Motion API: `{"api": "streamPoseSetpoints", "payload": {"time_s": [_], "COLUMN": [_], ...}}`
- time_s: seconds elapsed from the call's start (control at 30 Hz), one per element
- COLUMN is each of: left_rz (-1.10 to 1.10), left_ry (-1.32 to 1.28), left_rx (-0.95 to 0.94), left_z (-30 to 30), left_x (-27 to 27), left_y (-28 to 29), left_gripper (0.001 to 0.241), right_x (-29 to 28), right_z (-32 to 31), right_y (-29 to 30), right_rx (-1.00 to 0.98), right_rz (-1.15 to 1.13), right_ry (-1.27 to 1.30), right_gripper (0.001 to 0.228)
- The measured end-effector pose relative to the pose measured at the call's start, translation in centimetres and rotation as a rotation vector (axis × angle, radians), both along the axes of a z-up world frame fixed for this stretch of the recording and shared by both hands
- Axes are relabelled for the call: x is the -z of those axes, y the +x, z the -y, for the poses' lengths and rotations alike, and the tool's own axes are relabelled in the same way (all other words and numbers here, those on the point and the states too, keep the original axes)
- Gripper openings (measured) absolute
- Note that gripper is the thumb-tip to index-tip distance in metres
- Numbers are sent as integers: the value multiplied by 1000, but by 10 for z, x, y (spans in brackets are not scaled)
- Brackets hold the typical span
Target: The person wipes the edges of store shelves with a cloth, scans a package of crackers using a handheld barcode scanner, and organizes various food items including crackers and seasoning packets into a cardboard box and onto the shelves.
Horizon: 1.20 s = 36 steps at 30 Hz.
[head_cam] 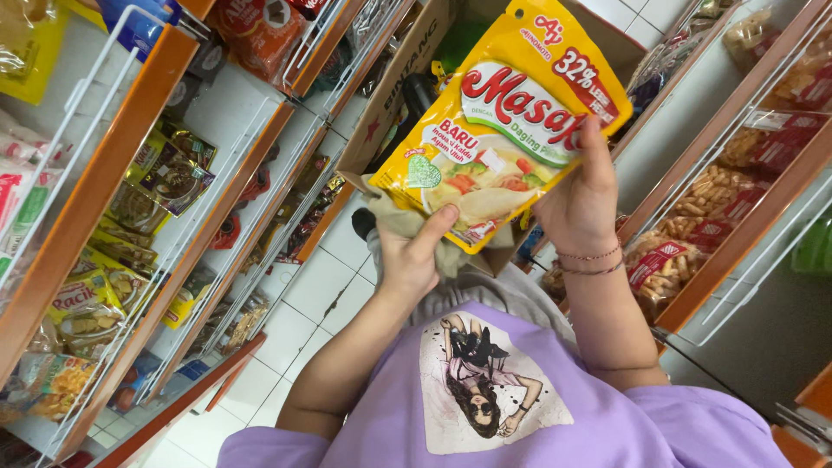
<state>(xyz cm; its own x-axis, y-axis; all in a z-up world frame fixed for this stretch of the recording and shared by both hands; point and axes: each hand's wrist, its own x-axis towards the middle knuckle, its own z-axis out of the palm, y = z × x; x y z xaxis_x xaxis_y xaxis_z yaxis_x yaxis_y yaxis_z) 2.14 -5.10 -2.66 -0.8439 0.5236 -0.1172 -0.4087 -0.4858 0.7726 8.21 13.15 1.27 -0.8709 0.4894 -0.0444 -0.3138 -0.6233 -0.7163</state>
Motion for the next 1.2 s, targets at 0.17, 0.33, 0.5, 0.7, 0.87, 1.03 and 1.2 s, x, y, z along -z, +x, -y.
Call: {"api": "streamPoseSetpoints", "payload": {"time_s": [0.17,0.33,0.5,0.7,0.87,1.03,1.2], "left_rz": [-736,-1583,-1444,-781,-1588,-1124,-1369], "left_ry": [-476,-499,-570,-547,-757,-698,-708], "left_rx": [-102,132,457,77,-41,-113,-39], "left_z": [18,29,51,26,-18,-29,-35], "left_x": [-10,-34,-38,-39,-46,-29,-32], "left_y": [-20,-36,-51,-24,-14,-30,-28], "left_gripper": [39,41,45,58,79,66,66], "right_x": [-9,-6,10,24,29,37,21], "right_z": [-10,-5,-6,16,35,42,31], "right_y": [15,9,14,18,32,24,14], "right_rx": [-254,-126,-10,-191,-288,-335,-221], "right_rz": [48,78,112,134,157,100,33], "right_ry": [69,-156,-196,-221,-103,-104,-191], "right_gripper": [68,59,51,67,72,74,66]}}
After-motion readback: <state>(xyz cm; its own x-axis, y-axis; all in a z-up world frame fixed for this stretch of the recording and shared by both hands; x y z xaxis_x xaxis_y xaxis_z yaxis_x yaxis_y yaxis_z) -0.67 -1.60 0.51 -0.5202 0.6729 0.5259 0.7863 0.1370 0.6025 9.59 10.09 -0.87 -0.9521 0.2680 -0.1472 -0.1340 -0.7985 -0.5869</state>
